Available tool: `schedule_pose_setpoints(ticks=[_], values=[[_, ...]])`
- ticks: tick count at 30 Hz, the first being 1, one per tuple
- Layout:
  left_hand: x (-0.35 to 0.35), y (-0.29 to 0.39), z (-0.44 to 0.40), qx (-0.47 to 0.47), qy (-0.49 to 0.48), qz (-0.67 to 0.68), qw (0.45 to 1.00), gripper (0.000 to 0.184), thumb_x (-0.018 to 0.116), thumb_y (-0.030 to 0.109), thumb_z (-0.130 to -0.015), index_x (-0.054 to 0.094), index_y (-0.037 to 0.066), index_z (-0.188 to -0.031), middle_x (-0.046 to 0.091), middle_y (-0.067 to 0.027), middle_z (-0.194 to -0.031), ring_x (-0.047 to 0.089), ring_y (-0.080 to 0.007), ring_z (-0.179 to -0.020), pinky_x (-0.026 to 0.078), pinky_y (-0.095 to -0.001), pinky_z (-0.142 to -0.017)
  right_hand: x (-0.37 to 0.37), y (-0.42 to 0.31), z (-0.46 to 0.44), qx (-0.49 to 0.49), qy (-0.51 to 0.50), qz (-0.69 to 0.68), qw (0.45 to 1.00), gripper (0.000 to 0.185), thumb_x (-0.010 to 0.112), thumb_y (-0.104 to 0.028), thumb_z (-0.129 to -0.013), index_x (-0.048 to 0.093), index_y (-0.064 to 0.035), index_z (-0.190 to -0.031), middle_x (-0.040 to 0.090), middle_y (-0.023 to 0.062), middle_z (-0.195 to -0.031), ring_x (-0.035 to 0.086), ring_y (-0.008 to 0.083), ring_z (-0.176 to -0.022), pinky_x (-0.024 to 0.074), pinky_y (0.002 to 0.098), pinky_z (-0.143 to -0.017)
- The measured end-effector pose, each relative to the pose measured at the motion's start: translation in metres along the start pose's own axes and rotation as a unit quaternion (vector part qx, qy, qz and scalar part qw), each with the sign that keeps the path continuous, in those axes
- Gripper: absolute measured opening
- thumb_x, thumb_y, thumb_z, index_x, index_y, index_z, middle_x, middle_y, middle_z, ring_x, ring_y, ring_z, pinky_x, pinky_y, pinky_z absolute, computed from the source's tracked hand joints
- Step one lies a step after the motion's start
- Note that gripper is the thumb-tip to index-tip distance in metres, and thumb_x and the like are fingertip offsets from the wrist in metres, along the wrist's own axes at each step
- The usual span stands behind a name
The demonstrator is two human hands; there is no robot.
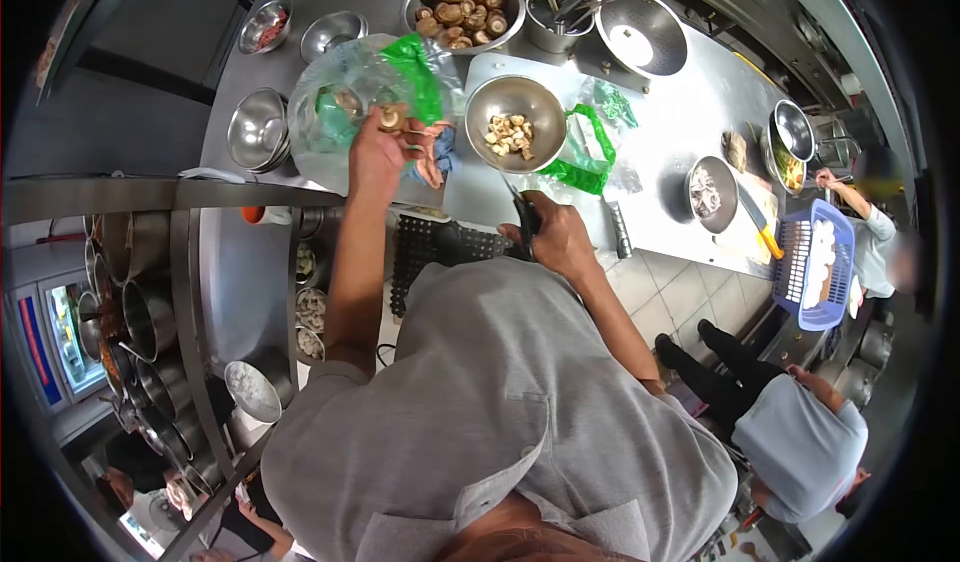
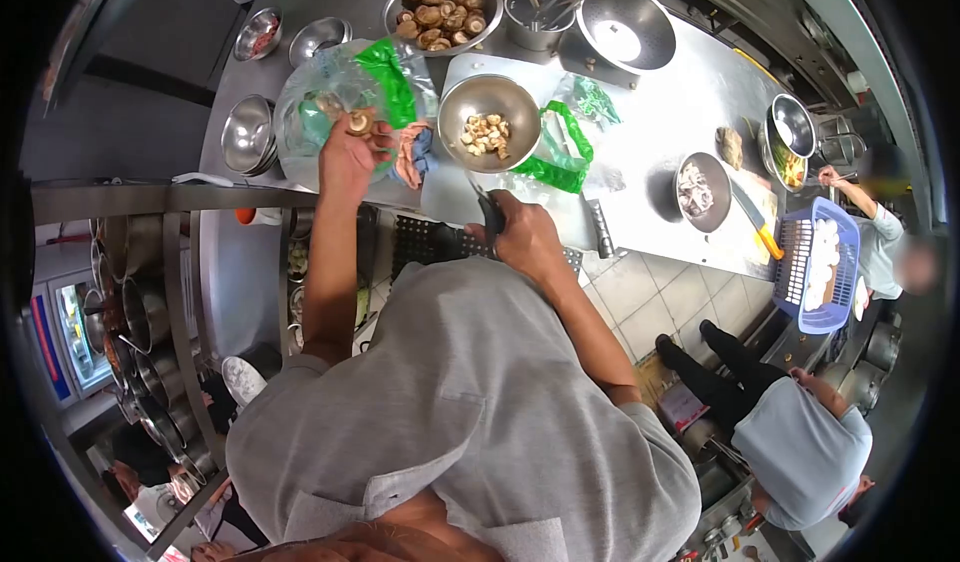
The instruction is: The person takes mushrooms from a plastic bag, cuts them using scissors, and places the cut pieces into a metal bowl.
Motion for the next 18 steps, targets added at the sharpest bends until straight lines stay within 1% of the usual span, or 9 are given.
schedule_pose_setpoints(ticks=[1, 4, 7, 8, 10, 12, 14, 16, 18], values=[[0.013, -0.006, 0.002, -0.002, -0.018, 0.002, 1.0, 0.053, 0.036, 0.051, -0.111, 0.057, 0.007, -0.133, 0.071, -0.0129, -0.103, 0.069, -0.0263, -0.087, 0.052, -0.0371, -0.075, 0.001, -0.004, 0.0, -0.046, 0.01, 0.027, 0.999, 0.056, 0.087, -0.038, -0.082, 0.07, 0.0025, -0.117, 0.072, 0.0193, -0.077, 0.071, 0.0341, -0.068, 0.0543, 0.0422, -0.066], [0.032, -0.027, -0.002, 0.003, -0.036, 0.013, 0.999, 0.049, 0.039, 0.049, -0.112, 0.051, 0.007, -0.136, 0.07, -0.0167, -0.105, 0.072, -0.0268, -0.087, 0.06, -0.0395, -0.073, 0.004, -0.01, -0.003, -0.052, 0.014, 0.046, 0.997, 0.054, 0.087, -0.038, -0.081, 0.07, 0.0009, -0.115, 0.074, 0.0208, -0.083, 0.073, 0.0405, -0.077, 0.0561, 0.0462, -0.071], [0.031, -0.034, -0.012, 0.073, -0.022, -0.088, 0.993, 0.058, 0.051, 0.042, -0.11, 0.035, 0.008, -0.155, 0.069, -0.016, -0.108, 0.072, -0.0217, -0.094, 0.06, -0.0338, -0.076, 0.007, -0.009, -0.005, -0.029, -0.012, 0.074, 0.997, 0.057, 0.087, -0.04, -0.08, 0.069, 0.0008, -0.116, 0.074, 0.0219, -0.086, 0.073, 0.041, -0.08, 0.0566, 0.047, -0.074], [0.028, -0.037, -0.012, 0.073, -0.023, -0.088, 0.993, 0.058, 0.051, 0.042, -0.11, 0.035, 0.008, -0.155, 0.069, -0.016, -0.108, 0.072, -0.0217, -0.094, 0.06, -0.0338, -0.076, 0.007, -0.008, -0.006, -0.018, -0.02, 0.091, 0.996, 0.057, 0.087, -0.04, -0.08, 0.069, 0.0009, -0.116, 0.074, 0.0221, -0.086, 0.073, 0.041, -0.08, 0.0566, 0.0471, -0.074], [0.038, -0.03, -0.003, 0.15, 0.011, -0.223, 0.963, 0.066, 0.052, 0.042, -0.11, 0.025, 0.012, -0.162, 0.069, -0.0156, -0.109, 0.071, -0.0204, -0.096, 0.059, -0.032, -0.076, 0.004, -0.009, -0.006, -0.011, -0.028, 0.087, 0.996, 0.058, 0.087, -0.041, -0.081, 0.069, 0.0008, -0.117, 0.074, 0.0222, -0.086, 0.073, 0.0409, -0.08, 0.0567, 0.0472, -0.074], [0.047, -0.032, 0.006, 0.135, -0.017, -0.188, 0.973, 0.068, 0.051, 0.043, -0.11, 0.022, 0.012, -0.163, 0.069, -0.0157, -0.11, 0.071, -0.0222, -0.097, 0.059, -0.0341, -0.078, 0.005, -0.007, -0.002, -0.003, -0.042, 0.081, 0.996, 0.058, 0.087, -0.041, -0.081, 0.069, 0.0007, -0.118, 0.074, 0.0223, -0.086, 0.073, 0.0407, -0.08, 0.0567, 0.0473, -0.074], [0.057, -0.034, 0.017, 0.124, -0.043, -0.156, 0.979, 0.07, 0.05, 0.043, -0.11, 0.019, 0.012, -0.164, 0.069, -0.0159, -0.111, 0.072, -0.0239, -0.098, 0.059, -0.0362, -0.079, 0.005, -0.009, -0.002, -0.051, -0.006, 0.068, 0.996, 0.047, 0.083, -0.039, -0.085, 0.067, -0.002, -0.109, 0.072, 0.0236, -0.079, 0.072, 0.0442, -0.077, 0.0556, 0.0519, -0.07], [0.072, -0.04, 0.025, 0.083, -0.096, -0.026, 0.992, 0.071, 0.047, 0.045, -0.111, 0.016, 0.011, -0.165, 0.069, -0.0172, -0.114, 0.072, -0.0286, -0.101, 0.057, -0.0412, -0.086, 0.004, -0.009, -0.002, -0.056, -0.001, 0.061, 0.997, 0.047, 0.083, -0.039, -0.085, 0.067, -0.002, -0.108, 0.072, 0.0237, -0.079, 0.072, 0.0442, -0.076, 0.0555, 0.052, -0.069], [0.072, -0.048, 0.022, 0.074, -0.075, -0.018, 0.994, 0.071, 0.045, 0.045, -0.111, 0.015, 0.01, -0.165, 0.069, -0.0182, -0.116, 0.072, -0.0309, -0.103, 0.056, -0.0429, -0.09, 0.002, -0.011, -0.002, -0.06, 0.005, 0.055, 0.997, 0.046, 0.083, -0.039, -0.084, 0.067, -0.0019, -0.108, 0.072, 0.0238, -0.079, 0.072, 0.0442, -0.076, 0.0554, 0.0521, -0.069]])
Point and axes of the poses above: each hand's wrist, its own z-axis away from the middle knuckle, its own x-axis out of the palm, y = z × x, the point moved 5 cm from there along -z, towards the middle knuckle
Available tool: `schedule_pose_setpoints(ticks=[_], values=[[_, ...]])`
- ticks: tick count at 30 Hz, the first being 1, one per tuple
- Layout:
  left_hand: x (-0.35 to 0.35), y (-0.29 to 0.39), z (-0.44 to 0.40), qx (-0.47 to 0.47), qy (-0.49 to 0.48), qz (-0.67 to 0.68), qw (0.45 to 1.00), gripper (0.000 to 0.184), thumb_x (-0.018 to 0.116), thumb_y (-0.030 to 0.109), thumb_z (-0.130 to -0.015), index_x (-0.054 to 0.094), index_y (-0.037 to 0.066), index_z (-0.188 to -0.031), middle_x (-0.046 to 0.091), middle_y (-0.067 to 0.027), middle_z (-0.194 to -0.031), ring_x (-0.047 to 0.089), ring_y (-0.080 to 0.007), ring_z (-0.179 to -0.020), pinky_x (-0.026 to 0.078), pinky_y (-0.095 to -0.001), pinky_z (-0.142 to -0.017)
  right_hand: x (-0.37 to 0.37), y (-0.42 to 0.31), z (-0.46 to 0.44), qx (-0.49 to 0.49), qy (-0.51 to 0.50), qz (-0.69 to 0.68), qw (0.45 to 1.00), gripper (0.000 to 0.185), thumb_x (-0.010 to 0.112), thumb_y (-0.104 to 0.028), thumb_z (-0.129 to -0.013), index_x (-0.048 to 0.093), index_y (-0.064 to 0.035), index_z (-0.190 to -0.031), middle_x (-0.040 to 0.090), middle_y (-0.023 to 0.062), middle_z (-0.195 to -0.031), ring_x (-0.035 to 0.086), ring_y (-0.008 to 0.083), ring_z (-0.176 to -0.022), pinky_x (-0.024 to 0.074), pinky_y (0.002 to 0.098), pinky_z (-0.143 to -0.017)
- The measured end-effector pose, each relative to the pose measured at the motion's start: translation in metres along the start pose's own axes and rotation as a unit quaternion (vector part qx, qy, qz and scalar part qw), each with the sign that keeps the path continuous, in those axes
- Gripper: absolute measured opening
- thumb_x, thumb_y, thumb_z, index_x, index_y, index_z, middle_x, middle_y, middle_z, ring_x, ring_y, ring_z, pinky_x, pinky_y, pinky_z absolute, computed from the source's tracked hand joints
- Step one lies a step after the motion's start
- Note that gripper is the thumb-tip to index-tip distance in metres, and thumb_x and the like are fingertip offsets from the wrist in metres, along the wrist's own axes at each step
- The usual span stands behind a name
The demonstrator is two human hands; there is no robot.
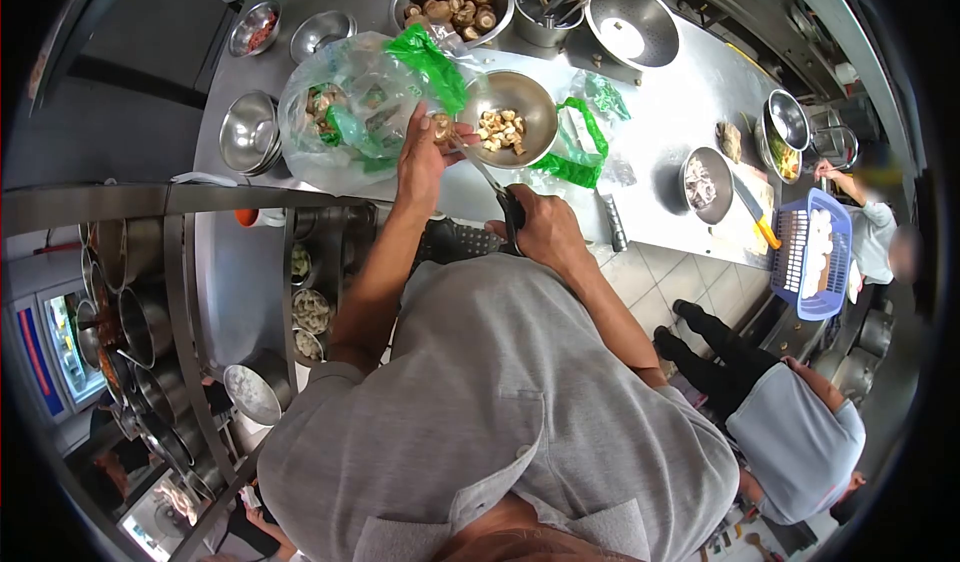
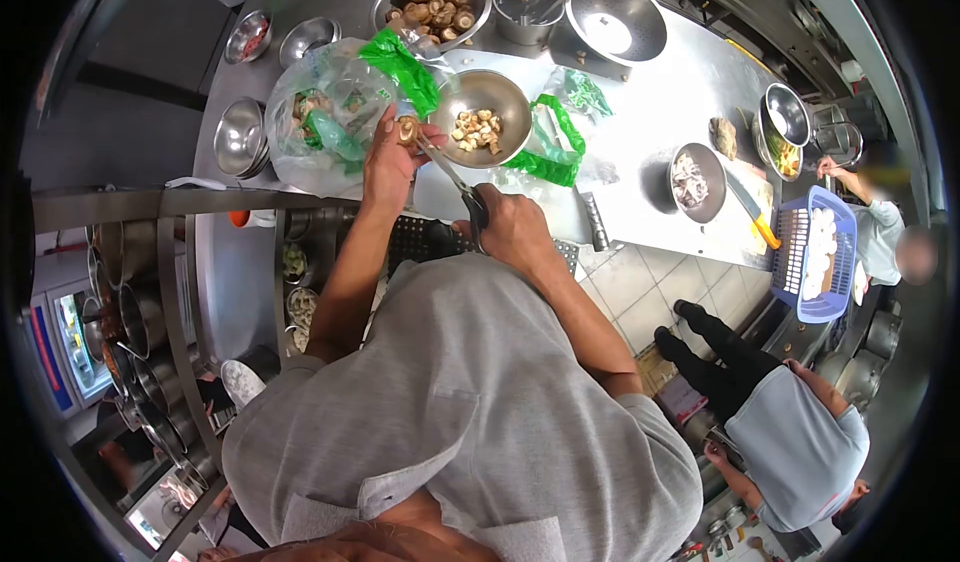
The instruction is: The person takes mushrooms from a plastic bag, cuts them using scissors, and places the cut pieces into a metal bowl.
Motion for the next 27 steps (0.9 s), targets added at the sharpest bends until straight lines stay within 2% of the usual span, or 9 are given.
schedule_pose_setpoints(ticks=[2, 4, 10, 13, 20, 22, 27], values=[[-0.002, -0.008, -0.001, -0.008, 0.023, 0.007, 1.0, 0.072, 0.043, 0.046, -0.111, 0.014, 0.009, -0.165, 0.069, -0.0193, -0.117, 0.072, -0.0332, -0.105, 0.055, -0.0446, -0.094, -0.003, -0.004, -0.001, -0.004, -0.002, 0.015, 1.0, 0.046, 0.083, -0.038, -0.084, 0.066, -0.0014, -0.106, 0.072, 0.0235, -0.078, 0.072, 0.044, -0.075, 0.055, 0.0518, -0.068], [-0.003, -0.014, -0.001, -0.004, 0.026, 0.046, 0.999, 0.055, 0.048, 0.043, -0.11, 0.036, 0.015, -0.155, 0.067, -0.0257, -0.123, 0.069, -0.0411, -0.113, 0.053, -0.051, -0.102, -0.003, -0.004, -0.001, -0.011, 0.001, 0.029, 1.0, 0.045, 0.083, -0.037, -0.085, 0.065, -0.0013, -0.106, 0.072, 0.0233, -0.077, 0.072, 0.0436, -0.073, 0.0548, 0.0515, -0.066], [0.007, -0.022, 0.002, -0.04, 0.009, 0.091, 0.995, 0.042, 0.048, 0.045, -0.11, 0.048, 0.012, -0.137, 0.067, -0.0265, -0.122, 0.069, -0.043, -0.113, 0.053, -0.0521, -0.102, 0.004, 0.007, 0.001, -0.019, 0.018, 0.101, 0.995, 0.05, 0.084, -0.038, -0.085, 0.066, -0.0013, -0.113, 0.073, 0.0193, -0.077, 0.072, 0.0395, -0.068, 0.0559, 0.0477, -0.063], [0.015, -0.033, 0.003, -0.053, -0.015, 0.124, 0.991, 0.043, 0.046, 0.045, -0.11, 0.049, 0.011, -0.136, 0.067, -0.0266, -0.12, 0.069, -0.0437, -0.112, 0.054, -0.0526, -0.101, 0.002, 0.005, 0.001, -0.026, 0.025, 0.116, 0.993, 0.049, 0.083, -0.037, -0.085, 0.064, -0.0011, -0.113, 0.073, 0.0195, -0.076, 0.071, 0.0396, -0.066, 0.0557, 0.0477, -0.061], [0.022, -0.051, -0.002, -0.079, 0.002, 0.088, 0.993, 0.05, 0.043, 0.048, -0.111, 0.049, 0.004, -0.134, 0.067, -0.0266, -0.119, 0.07, -0.0425, -0.111, 0.056, -0.0494, -0.1, 0.0, 0.01, 0.006, -0.003, 0.021, 0.101, 0.995, 0.044, 0.084, -0.035, -0.085, 0.065, -0.0003, -0.107, 0.07, 0.0206, -0.071, 0.07, 0.0416, -0.066, 0.0544, 0.0499, -0.062], [0.022, -0.059, -0.006, -0.098, 0.011, 0.056, 0.994, 0.051, 0.043, 0.044, -0.111, 0.051, -0.001, -0.132, 0.071, -0.0226, -0.111, 0.074, -0.0361, -0.103, 0.06, -0.0425, -0.092, 0.002, 0.015, 0.007, 0.008, 0.016, 0.099, 0.995, 0.043, 0.083, -0.034, -0.085, 0.066, 0.0002, -0.104, 0.07, 0.021, -0.071, 0.07, 0.0419, -0.067, 0.0543, 0.05, -0.062], [0.027, -0.058, -0.007, -0.12, 0.007, -0.01, 0.993, 0.053, 0.041, 0.046, -0.112, 0.052, -0.001, -0.133, 0.072, -0.0205, -0.109, 0.075, -0.0333, -0.1, 0.061, -0.0404, -0.089, 0.005, 0.024, 0.01, 0.043, 0.014, 0.067, 0.997, 0.039, 0.084, -0.033, -0.085, 0.067, 0.0013, -0.094, 0.07, 0.0224, -0.071, 0.07, 0.043, -0.069, 0.0537, 0.0501, -0.064]])
Point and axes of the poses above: each hand's wrist, its own z-axis away from the middle knuckle, its own x-axis out of the palm, y = z × x, the point moved 5 cm from there along -z, towards the middle knuckle
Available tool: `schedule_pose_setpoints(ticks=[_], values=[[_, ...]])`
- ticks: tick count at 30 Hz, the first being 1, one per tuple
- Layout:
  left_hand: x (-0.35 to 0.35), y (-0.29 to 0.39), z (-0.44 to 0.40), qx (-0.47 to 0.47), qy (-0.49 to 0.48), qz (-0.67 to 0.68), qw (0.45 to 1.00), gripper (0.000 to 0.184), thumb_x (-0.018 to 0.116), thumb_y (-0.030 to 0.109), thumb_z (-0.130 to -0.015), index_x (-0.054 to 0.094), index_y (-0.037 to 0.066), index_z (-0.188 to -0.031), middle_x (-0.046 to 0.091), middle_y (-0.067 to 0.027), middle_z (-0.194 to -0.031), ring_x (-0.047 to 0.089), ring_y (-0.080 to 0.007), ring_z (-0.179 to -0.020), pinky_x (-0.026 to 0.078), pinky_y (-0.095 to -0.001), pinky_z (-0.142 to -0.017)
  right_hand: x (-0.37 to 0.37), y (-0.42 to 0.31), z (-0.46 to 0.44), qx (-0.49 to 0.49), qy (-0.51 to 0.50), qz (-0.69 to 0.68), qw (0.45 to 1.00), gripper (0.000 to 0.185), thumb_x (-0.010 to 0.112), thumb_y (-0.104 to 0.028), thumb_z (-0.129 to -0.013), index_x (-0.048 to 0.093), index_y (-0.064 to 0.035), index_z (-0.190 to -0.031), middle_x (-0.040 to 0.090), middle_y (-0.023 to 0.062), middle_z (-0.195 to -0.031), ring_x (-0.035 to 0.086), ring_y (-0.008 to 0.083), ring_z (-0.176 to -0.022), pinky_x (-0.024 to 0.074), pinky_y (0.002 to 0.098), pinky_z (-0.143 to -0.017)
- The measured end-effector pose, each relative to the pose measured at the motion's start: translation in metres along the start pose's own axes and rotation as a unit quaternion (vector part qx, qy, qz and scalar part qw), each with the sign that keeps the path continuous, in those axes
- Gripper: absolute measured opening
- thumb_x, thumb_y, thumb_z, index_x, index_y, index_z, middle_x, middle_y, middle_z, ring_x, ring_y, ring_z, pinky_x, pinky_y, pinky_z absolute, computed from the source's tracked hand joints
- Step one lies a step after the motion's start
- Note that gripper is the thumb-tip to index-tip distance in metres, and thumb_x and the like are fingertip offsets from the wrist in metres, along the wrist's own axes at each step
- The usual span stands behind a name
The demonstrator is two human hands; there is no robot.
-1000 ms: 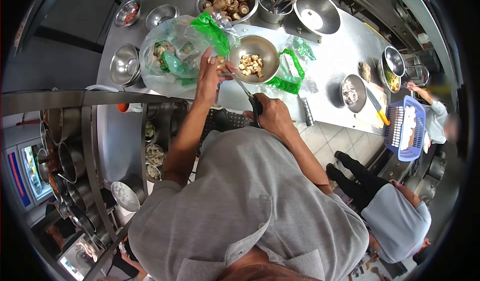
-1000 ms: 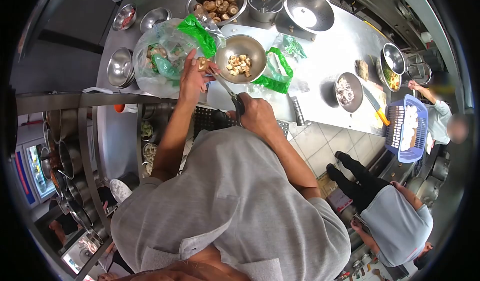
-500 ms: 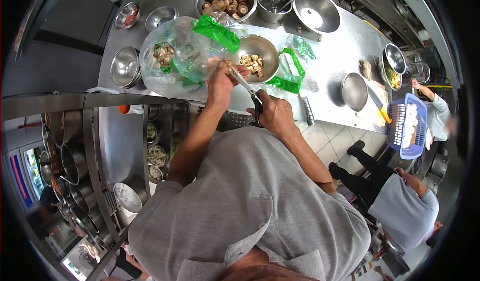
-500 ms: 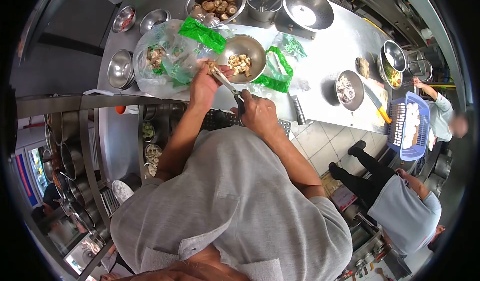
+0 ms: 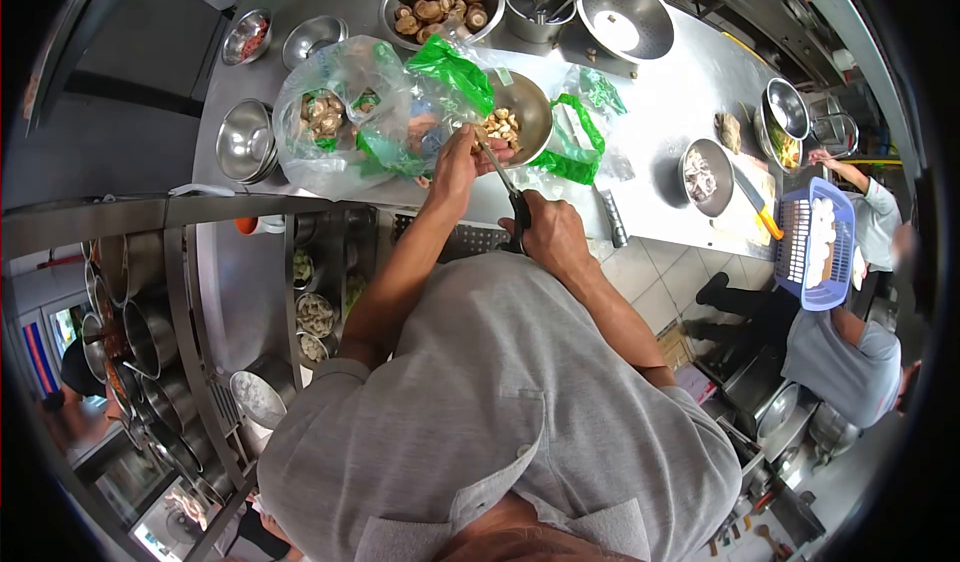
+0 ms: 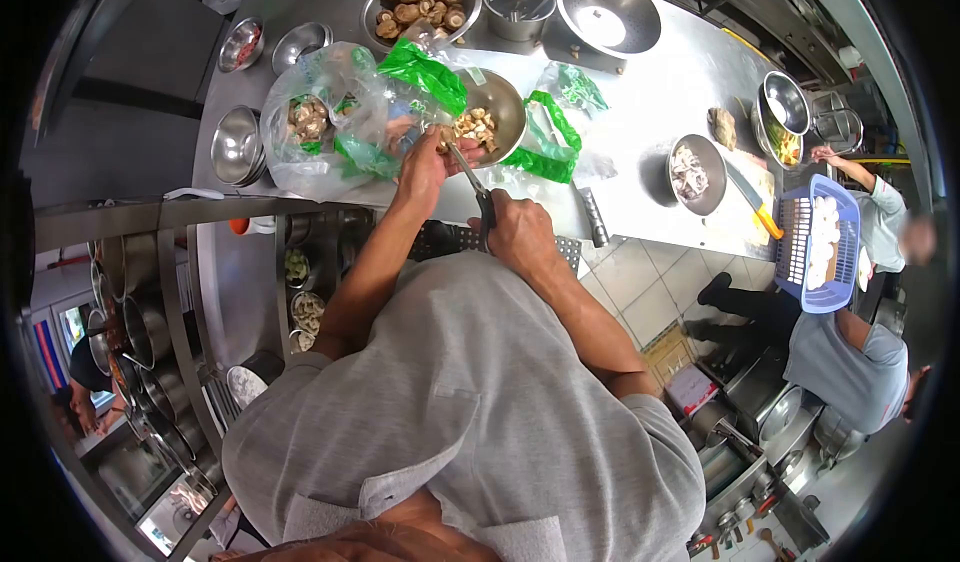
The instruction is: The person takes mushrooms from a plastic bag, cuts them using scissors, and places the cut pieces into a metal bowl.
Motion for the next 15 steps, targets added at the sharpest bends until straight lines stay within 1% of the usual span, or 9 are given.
schedule_pose_setpoints(ticks=[3, 5, 6, 8, 9, 11, 12, 14, 15], values=[[0.0, 0.001, -0.003, -0.005, -0.007, -0.005, 1.0, 0.053, 0.04, 0.047, -0.112, 0.053, 0.0, -0.133, 0.072, -0.0199, -0.11, 0.076, -0.0325, -0.1, 0.061, -0.0398, -0.087, 0.003, 0.003, 0.0, 0.008, 0.005, -0.048, 0.999, 0.04, 0.086, -0.033, -0.084, 0.069, 0.0022, -0.093, 0.068, 0.0208, -0.068, 0.068, 0.038, -0.062, 0.0516, 0.0478, -0.061], [-0.001, 0.0, -0.007, -0.012, -0.005, 0.003, 1.0, 0.054, 0.04, 0.047, -0.112, 0.054, 0.0, -0.133, 0.073, -0.0198, -0.11, 0.076, -0.0323, -0.101, 0.061, -0.0396, -0.087, 0.005, 0.005, 0.001, 0.042, 0.006, -0.153, 0.987, 0.043, 0.088, -0.034, -0.084, 0.071, 0.0029, -0.096, 0.066, 0.0173, -0.064, 0.063, 0.0301, -0.056, 0.0488, 0.0447, -0.059], [0.0, 0.002, -0.009, -0.025, -0.004, -0.003, 1.0, 0.054, 0.04, 0.048, -0.111, 0.054, 0.0, -0.133, 0.073, -0.0196, -0.111, 0.076, -0.0322, -0.101, 0.061, -0.0397, -0.086, 0.003, 0.005, 0.0, 0.042, 0.006, -0.152, 0.987, 0.043, 0.088, -0.034, -0.084, 0.071, 0.0029, -0.096, 0.066, 0.0173, -0.064, 0.063, 0.0301, -0.056, 0.0488, 0.0447, -0.059], [0.002, 0.005, -0.008, -0.037, -0.001, -0.009, 0.999, 0.055, 0.04, 0.048, -0.111, 0.054, 0.0, -0.133, 0.073, -0.0194, -0.111, 0.076, -0.0321, -0.1, 0.061, -0.0398, -0.086, 0.005, 0.008, -0.002, 0.103, -0.048, -0.191, 0.975, 0.047, 0.089, -0.037, -0.083, 0.071, 0.0032, -0.102, 0.064, 0.0139, -0.063, 0.057, 0.0239, -0.054, 0.0464, 0.0424, -0.057], [0.003, 0.008, -0.008, -0.038, 0.003, -0.016, 0.999, 0.057, 0.037, 0.048, -0.112, 0.054, -0.001, -0.133, 0.072, -0.0204, -0.113, 0.074, -0.0331, -0.103, 0.059, -0.0417, -0.089, -0.001, 0.004, -0.004, 0.101, -0.048, -0.192, 0.975, 0.047, 0.089, -0.037, -0.083, 0.071, 0.0032, -0.102, 0.064, 0.0139, -0.063, 0.057, 0.0239, -0.054, 0.0464, 0.0424, -0.057], [0.0, 0.009, -0.01, -0.041, 0.005, -0.023, 0.999, 0.059, 0.033, 0.048, -0.112, 0.054, -0.002, -0.134, 0.072, -0.0214, -0.114, 0.073, -0.0341, -0.105, 0.057, -0.0436, -0.092, -0.014, -0.002, -0.004, 0.133, -0.064, -0.176, 0.973, 0.045, 0.087, -0.038, -0.083, 0.067, 0.0014, -0.094, 0.07, 0.0235, -0.073, 0.069, 0.0415, -0.067, 0.0526, 0.0491, -0.064], [-0.004, 0.01, -0.012, -0.045, 0.004, -0.001, 0.999, 0.058, 0.036, 0.05, -0.111, 0.053, -0.001, -0.133, 0.072, -0.0208, -0.114, 0.075, -0.0333, -0.102, 0.059, -0.042, -0.088, -0.009, 0.001, -0.003, 0.133, -0.064, -0.176, 0.973, 0.045, 0.087, -0.038, -0.083, 0.067, 0.0014, -0.094, 0.07, 0.0235, -0.073, 0.069, 0.0415, -0.067, 0.0526, 0.0491, -0.064], [-0.006, 0.008, -0.014, -0.05, 0.001, 0.02, 0.999, 0.059, 0.038, 0.051, -0.11, 0.053, -0.001, -0.133, 0.072, -0.0202, -0.114, 0.076, -0.0326, -0.099, 0.06, -0.0405, -0.085, -0.007, 0.002, -0.002, 0.045, 0.017, 0.009, 0.999, 0.054, 0.087, -0.043, -0.082, 0.068, -0.0002, -0.108, 0.07, 0.0186, -0.069, 0.071, 0.0383, -0.065, 0.0537, 0.0486, -0.062], [-0.003, 0.011, -0.011, -0.063, 0.014, 0.037, 0.997, 0.059, 0.037, 0.051, -0.111, 0.054, -0.001, -0.132, 0.072, -0.0203, -0.113, 0.076, -0.0327, -0.098, 0.061, -0.0405, -0.085, -0.008, 0.002, -0.001, 0.046, 0.019, 0.009, 0.999, 0.054, 0.087, -0.043, -0.082, 0.068, -0.0002, -0.108, 0.07, 0.0186, -0.069, 0.071, 0.0383, -0.065, 0.0537, 0.0486, -0.062]])
Point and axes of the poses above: each hand's wrist, its own z-axis away from the middle knuckle, its own x-axis out of the palm, y = z × x, the point moved 5 cm from there along -z, towards the middle knuckle
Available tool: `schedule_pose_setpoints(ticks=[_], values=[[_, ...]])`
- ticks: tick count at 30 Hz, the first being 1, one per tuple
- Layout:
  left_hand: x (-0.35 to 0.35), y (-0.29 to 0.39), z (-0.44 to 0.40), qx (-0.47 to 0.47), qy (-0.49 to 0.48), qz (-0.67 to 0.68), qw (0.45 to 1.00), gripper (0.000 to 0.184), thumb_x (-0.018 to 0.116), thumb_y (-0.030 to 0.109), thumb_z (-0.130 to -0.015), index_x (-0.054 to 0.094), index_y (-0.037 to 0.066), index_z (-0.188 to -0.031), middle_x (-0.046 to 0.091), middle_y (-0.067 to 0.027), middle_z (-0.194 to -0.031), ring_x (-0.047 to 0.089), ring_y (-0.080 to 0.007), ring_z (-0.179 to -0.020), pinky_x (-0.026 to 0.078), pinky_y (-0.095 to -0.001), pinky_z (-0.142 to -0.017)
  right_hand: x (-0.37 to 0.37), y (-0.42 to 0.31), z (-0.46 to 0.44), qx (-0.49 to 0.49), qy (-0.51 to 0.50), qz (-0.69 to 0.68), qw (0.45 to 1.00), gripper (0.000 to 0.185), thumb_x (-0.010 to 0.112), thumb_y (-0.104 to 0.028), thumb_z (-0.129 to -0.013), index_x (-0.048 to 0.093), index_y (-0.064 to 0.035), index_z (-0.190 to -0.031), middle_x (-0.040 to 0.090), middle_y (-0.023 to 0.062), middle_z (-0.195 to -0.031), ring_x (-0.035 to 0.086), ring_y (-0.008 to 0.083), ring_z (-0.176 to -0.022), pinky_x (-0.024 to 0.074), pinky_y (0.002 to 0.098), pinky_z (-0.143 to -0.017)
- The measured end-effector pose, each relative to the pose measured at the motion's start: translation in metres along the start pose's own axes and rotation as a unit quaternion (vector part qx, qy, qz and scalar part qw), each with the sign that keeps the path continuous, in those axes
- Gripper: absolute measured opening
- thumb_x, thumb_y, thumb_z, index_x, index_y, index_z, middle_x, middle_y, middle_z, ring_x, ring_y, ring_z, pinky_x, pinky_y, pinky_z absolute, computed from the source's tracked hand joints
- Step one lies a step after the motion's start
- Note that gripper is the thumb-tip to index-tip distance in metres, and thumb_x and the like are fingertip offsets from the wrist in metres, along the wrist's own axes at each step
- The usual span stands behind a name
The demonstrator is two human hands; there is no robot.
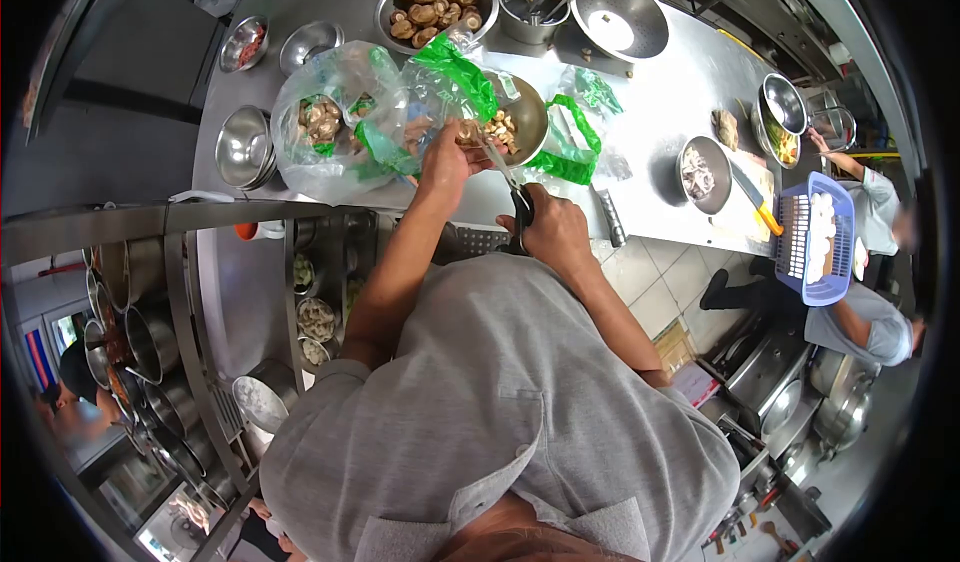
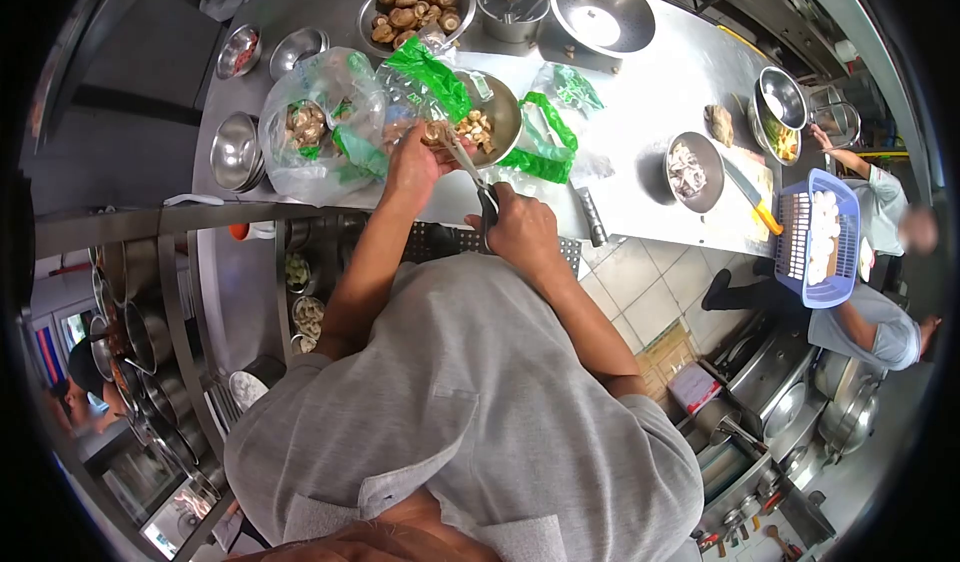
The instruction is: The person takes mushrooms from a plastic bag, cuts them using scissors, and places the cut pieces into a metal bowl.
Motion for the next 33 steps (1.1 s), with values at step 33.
schedule_pose_setpoints(ticks=[33], values=[[-0.001, 0.051, 0.009, 0.143, 0.056, -0.15, 0.977, 0.056, 0.045, 0.054, -0.109, 0.055, 0.002, -0.126, 0.07, -0.0174, -0.103, 0.074, -0.0282, -0.094, 0.061, -0.0405, -0.084, 0.018, 0.005, 0.007, 0.232, -0.178, -0.651, 0.7, 0.047, 0.079, -0.039, -0.094, 0.067, 0.0031, -0.11, 0.053, -0.0047, -0.064, 0.05, 0.0077, -0.052, 0.0413, 0.0235, -0.05]])
Point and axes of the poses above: each hand's wrist, its own z-axis away from the middle knuckle, its own x-axis out of the palm, y = z × x, the point moved 5 cm from there along -z, towards the middle knuckle
